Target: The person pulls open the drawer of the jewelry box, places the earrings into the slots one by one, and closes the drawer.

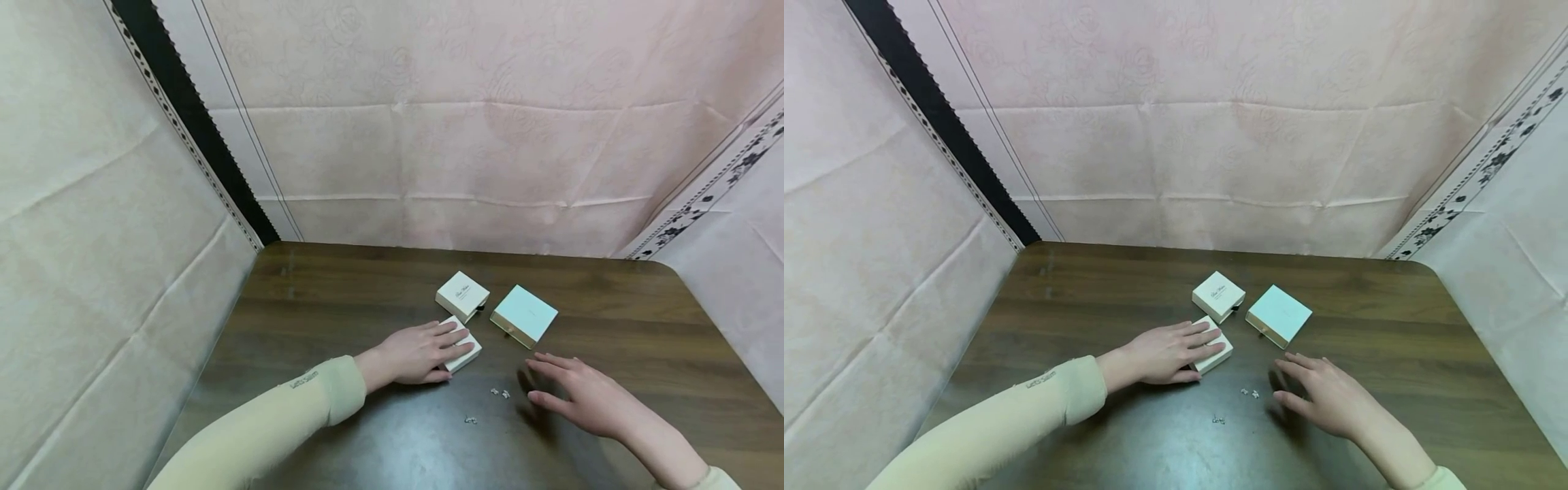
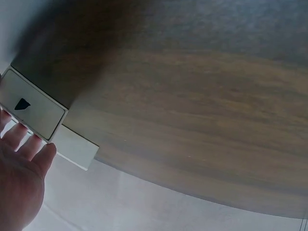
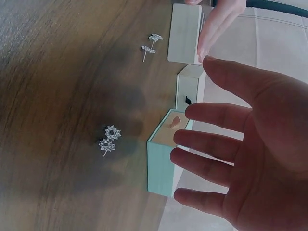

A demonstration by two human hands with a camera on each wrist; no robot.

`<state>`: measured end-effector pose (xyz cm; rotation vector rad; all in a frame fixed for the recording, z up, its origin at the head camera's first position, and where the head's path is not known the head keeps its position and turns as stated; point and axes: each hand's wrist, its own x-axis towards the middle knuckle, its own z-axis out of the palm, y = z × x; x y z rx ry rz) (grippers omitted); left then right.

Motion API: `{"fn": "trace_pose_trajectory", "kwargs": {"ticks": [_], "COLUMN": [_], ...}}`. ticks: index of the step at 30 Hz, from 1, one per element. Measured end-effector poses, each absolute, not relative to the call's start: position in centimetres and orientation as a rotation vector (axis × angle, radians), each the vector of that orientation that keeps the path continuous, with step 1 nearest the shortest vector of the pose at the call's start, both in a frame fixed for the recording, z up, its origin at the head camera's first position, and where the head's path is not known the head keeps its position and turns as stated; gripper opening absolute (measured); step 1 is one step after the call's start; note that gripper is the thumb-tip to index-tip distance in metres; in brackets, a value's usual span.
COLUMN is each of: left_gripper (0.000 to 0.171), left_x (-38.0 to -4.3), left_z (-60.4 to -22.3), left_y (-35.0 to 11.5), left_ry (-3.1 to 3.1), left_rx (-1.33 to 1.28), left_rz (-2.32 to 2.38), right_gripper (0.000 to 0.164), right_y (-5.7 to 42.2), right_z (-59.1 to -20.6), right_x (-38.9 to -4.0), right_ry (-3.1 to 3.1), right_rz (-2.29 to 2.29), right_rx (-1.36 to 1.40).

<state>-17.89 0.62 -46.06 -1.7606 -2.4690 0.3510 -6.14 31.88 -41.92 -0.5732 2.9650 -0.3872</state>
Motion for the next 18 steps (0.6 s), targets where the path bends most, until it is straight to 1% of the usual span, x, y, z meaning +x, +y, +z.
{"fn": "trace_pose_trajectory", "kwargs": {"ticks": [7, 18], "left_gripper": [0.067, 0.063], "left_x": [-17.5, -16.3], "left_z": [-46.1, -47.1], "left_y": [-0.3, -1.2], "left_ry": [-2.519, -2.495], "left_rx": [-1.716, -1.543], "left_rz": [0.367, 0.326], "right_gripper": [0.057, 0.058], "right_y": [32.0, 31.8], "right_z": [-41.7, -41.9], "right_x": [-6.3, -6.8], "right_ry": [2.924, 2.917], "right_rz": [-0.386, -0.393], "right_rx": [-0.562, -0.6]}}
